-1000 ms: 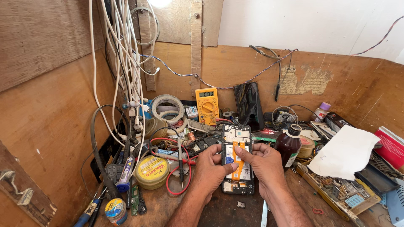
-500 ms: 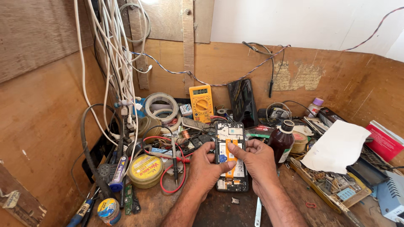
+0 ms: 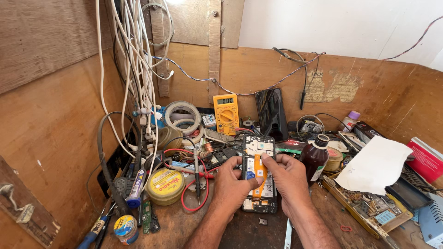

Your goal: The person works at a cluttered repair bench on a disassembled smartphone, prying at its internals and removing the orange mid-frame assembly. They then peel the protective wrapping off a replacement battery, position it in the phone body, and set the phone aside on the bench.

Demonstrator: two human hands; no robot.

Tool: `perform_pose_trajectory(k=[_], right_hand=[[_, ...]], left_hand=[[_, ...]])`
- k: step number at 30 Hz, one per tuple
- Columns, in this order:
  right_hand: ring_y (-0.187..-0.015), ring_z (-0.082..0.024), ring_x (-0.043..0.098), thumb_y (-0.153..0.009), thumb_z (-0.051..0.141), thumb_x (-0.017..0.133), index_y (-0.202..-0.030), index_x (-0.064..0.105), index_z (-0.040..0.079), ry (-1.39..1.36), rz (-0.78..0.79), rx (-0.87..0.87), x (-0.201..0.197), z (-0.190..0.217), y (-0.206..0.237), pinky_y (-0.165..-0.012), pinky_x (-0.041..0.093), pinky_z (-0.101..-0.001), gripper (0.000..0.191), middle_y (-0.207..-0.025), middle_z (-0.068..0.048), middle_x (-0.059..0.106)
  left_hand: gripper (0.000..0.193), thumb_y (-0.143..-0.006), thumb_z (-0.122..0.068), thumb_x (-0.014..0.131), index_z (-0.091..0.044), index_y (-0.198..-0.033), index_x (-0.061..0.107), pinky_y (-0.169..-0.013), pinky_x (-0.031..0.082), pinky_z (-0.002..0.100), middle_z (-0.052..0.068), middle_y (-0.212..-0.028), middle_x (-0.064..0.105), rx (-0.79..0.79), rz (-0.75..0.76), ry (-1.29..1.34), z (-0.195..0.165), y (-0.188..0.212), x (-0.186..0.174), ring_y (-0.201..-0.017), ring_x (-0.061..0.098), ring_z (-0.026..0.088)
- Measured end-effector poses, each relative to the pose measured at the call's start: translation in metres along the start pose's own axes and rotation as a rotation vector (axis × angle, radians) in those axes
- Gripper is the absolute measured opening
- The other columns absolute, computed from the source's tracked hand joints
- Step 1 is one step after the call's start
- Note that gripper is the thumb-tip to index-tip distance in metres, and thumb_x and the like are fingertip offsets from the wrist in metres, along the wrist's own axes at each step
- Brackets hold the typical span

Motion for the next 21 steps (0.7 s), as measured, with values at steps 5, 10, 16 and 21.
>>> perform_pose_trajectory(k=[5, 10, 16, 21], right_hand=[[-0.064, -0.011, 0.065, -0.089, 0.018, 0.076, -0.091, 0.069, -0.006, 0.037, -0.058, 0.001, -0.004, 0.001, 0.0, -0.057, 0.052, -0.0257, 0.025, -0.08, -0.011, 0.073], [-0.062, -0.012, 0.066, -0.087, 0.013, 0.076, -0.092, 0.068, -0.006, -0.014, -0.031, 0.014, -0.002, 0.003, 0.001, -0.055, 0.054, -0.0264, 0.021, -0.078, -0.011, 0.073], [-0.063, -0.01, 0.065, -0.088, 0.014, 0.076, -0.094, 0.071, -0.007, 0.018, 0.063, 0.022, 0.014, -0.001, 0.006, -0.056, 0.052, -0.0251, 0.023, -0.078, -0.011, 0.074], [-0.066, -0.01, 0.068, -0.089, 0.017, 0.073, -0.099, 0.071, -0.007, -0.014, 0.126, 0.055, 0.022, -0.002, 0.01, -0.058, 0.054, -0.0253, 0.026, -0.082, -0.011, 0.075]], left_hand=[[0.046, -0.072, -0.001, 0.082, -0.003, -0.114, 0.064, -0.065, 0.058, 0.027, 0.009, -0.088, 0.079, 0.018, 0.011, -0.036, 0.002, -0.001, 0.001, -0.075, 0.074, 0.013], [0.029, -0.082, -0.009, 0.079, 0.003, -0.105, 0.068, -0.067, 0.059, 0.025, 0.007, -0.087, 0.078, 0.042, 0.007, 0.105, 0.004, -0.006, 0.002, -0.074, 0.073, 0.01], [0.025, -0.087, -0.019, 0.077, 0.004, -0.095, 0.072, -0.056, 0.051, 0.025, 0.009, -0.078, 0.075, 0.083, -0.162, 0.143, 0.005, -0.011, -0.017, -0.064, 0.066, 0.009], [0.019, -0.085, -0.014, 0.076, 0.003, -0.092, 0.072, -0.055, 0.052, 0.025, 0.009, -0.078, 0.078, 0.13, -0.216, 0.068, -0.001, -0.01, -0.023, -0.063, 0.067, 0.009]])
Point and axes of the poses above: each hand's wrist, its own y-axis away from the middle knuckle, its own x-axis out of the palm, z = x × y, the point moved 8 cm from there along -y, towards the middle knuckle
